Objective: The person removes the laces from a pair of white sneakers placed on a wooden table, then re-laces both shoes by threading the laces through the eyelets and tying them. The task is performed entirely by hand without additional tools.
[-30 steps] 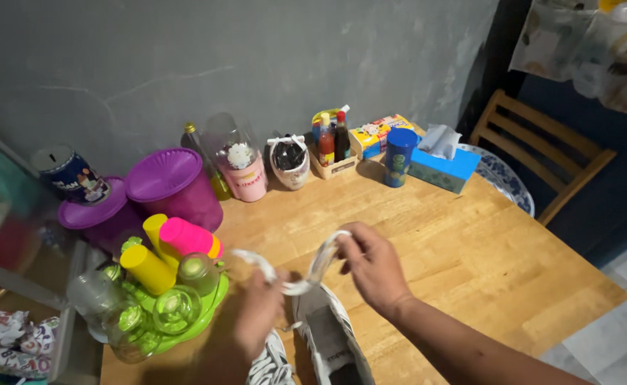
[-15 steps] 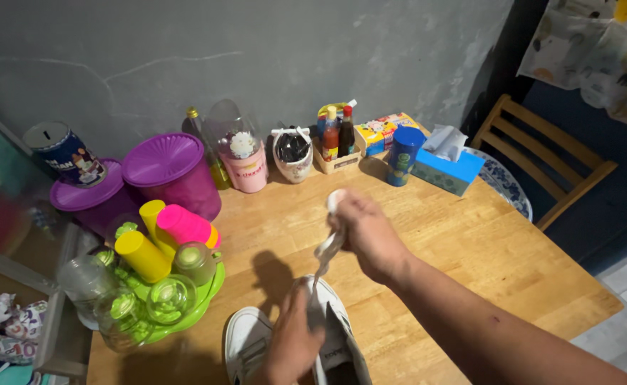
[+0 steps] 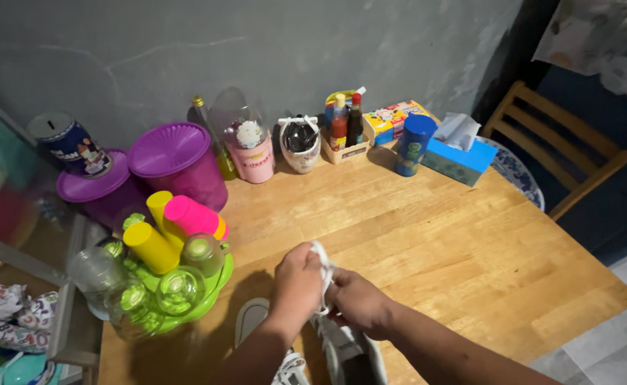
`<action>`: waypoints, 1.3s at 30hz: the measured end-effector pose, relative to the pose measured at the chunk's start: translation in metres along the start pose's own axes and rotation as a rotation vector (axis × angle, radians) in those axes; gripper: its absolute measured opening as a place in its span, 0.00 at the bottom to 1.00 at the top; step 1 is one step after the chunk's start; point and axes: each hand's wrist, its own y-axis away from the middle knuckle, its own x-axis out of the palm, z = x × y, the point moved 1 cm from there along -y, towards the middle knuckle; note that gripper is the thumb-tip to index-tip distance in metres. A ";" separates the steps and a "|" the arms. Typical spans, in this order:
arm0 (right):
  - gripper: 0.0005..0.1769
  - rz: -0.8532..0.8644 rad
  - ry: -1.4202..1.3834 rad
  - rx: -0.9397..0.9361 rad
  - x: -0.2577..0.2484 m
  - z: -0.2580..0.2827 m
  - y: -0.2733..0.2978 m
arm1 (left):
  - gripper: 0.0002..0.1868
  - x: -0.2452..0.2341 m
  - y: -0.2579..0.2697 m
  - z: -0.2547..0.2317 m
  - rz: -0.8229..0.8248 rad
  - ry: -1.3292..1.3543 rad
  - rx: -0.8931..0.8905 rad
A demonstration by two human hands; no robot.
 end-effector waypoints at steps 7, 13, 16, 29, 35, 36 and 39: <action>0.12 0.098 0.069 -0.052 -0.022 0.002 -0.011 | 0.11 -0.011 0.005 -0.012 0.057 0.056 0.096; 0.12 0.193 0.151 -0.476 -0.023 -0.010 -0.008 | 0.27 0.013 -0.001 0.060 0.190 -0.195 0.112; 0.14 0.179 0.106 -0.476 -0.023 -0.012 -0.009 | 0.30 0.029 0.027 0.099 0.402 -0.347 0.005; 0.23 0.201 0.552 -0.926 -0.032 -0.022 -0.012 | 0.22 0.053 0.040 0.122 0.440 -0.534 -0.092; 0.19 0.099 -0.042 -0.565 -0.031 0.024 -0.011 | 0.40 0.053 0.046 0.115 0.393 -0.547 -0.283; 0.18 0.012 -0.266 -0.327 -0.028 0.028 -0.013 | 0.41 0.050 0.049 0.110 0.373 -0.541 -0.271; 0.16 -0.005 -0.293 -0.367 -0.026 0.045 -0.008 | 0.48 0.040 0.058 0.092 0.364 -0.538 -0.116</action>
